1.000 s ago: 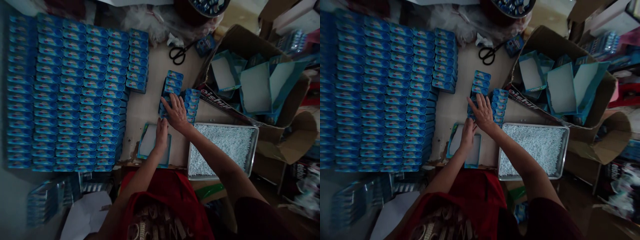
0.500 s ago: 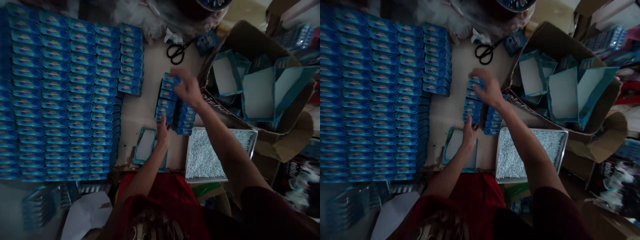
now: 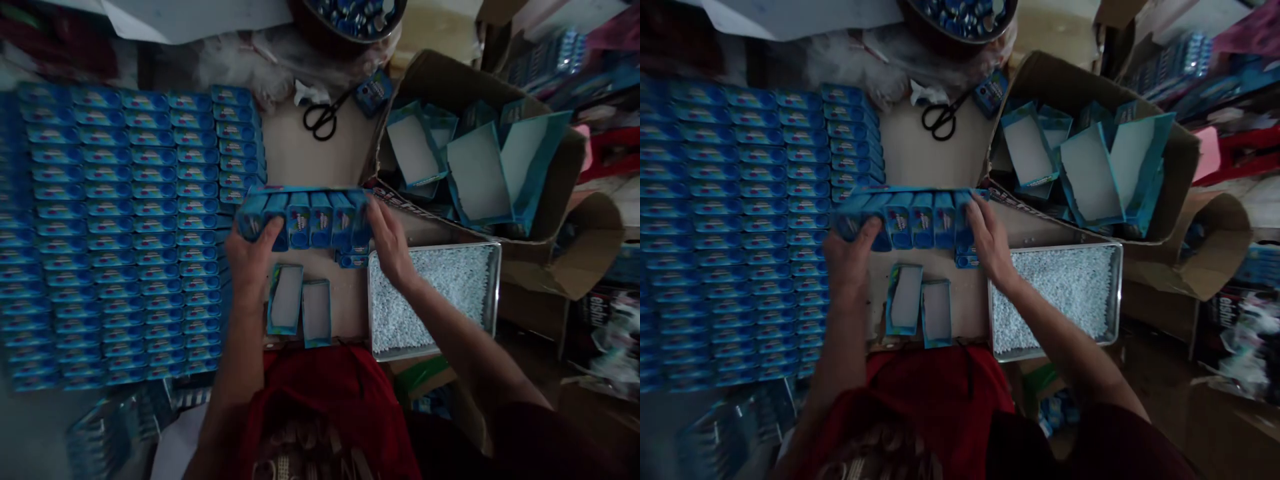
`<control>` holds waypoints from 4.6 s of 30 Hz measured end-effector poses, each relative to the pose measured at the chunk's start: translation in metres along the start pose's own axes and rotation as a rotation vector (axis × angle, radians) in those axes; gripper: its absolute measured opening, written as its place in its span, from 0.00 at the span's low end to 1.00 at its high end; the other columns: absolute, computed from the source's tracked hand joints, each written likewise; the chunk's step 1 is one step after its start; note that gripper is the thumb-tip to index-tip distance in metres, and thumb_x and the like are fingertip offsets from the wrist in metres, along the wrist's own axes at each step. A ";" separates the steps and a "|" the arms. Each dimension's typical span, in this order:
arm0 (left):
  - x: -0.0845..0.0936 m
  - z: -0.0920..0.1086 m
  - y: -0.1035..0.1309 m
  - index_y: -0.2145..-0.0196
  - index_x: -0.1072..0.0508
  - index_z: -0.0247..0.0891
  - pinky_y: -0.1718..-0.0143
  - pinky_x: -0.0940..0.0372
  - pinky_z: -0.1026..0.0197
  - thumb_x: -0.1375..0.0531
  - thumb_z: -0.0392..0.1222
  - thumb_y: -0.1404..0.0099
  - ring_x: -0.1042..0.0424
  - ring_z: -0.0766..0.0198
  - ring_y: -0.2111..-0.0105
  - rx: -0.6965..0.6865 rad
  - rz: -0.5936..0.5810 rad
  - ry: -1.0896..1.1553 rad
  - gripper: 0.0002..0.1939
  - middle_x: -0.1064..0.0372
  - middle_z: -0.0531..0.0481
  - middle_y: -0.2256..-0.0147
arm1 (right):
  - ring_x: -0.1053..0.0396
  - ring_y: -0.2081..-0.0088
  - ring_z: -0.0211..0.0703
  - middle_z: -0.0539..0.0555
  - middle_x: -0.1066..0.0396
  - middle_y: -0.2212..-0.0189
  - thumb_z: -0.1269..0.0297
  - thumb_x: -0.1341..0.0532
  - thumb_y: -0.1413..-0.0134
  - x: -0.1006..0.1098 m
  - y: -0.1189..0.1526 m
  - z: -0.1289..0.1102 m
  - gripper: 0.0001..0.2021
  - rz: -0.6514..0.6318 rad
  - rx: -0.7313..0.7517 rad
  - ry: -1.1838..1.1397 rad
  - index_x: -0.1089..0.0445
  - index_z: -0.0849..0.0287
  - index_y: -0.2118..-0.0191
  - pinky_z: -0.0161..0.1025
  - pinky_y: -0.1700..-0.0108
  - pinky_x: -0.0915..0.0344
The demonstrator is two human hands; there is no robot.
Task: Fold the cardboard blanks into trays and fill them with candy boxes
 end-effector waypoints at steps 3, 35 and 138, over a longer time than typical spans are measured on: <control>-0.034 0.060 -0.037 0.52 0.19 0.37 0.38 0.30 0.38 0.22 0.58 0.47 0.20 0.48 0.49 -0.237 -0.412 -0.387 0.30 0.19 0.49 0.55 | 0.23 0.61 0.44 0.50 0.25 0.63 0.37 0.41 0.33 -0.003 0.088 0.027 0.21 0.155 -0.454 -0.618 0.33 0.52 0.61 0.44 0.57 0.22; 0.081 -0.222 0.108 0.49 0.23 0.36 0.55 0.29 0.54 0.47 0.39 0.22 0.19 0.48 0.53 0.116 -0.262 -0.968 0.14 0.20 0.38 0.54 | 0.68 0.19 0.66 0.74 0.65 0.20 0.53 0.32 0.38 -0.259 -0.122 -0.036 0.52 -0.209 0.573 0.854 0.59 0.70 0.21 0.71 0.23 0.74; 0.093 -0.251 0.178 0.25 0.50 0.41 0.45 0.25 0.44 0.27 0.61 0.38 0.24 0.46 0.45 -0.025 -0.023 -0.210 0.56 0.39 0.30 0.33 | 0.37 0.30 0.63 0.59 0.33 0.31 0.59 0.39 0.30 -0.204 0.166 0.075 0.24 -0.190 0.792 0.656 0.28 0.38 0.32 0.64 0.29 0.38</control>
Point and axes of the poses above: each hand's wrist, its own y-axis away from the middle knuckle, its own x-axis out of the back of the hand, z = x × y, the point moved 3 cm from there along -y, towards the middle knuckle
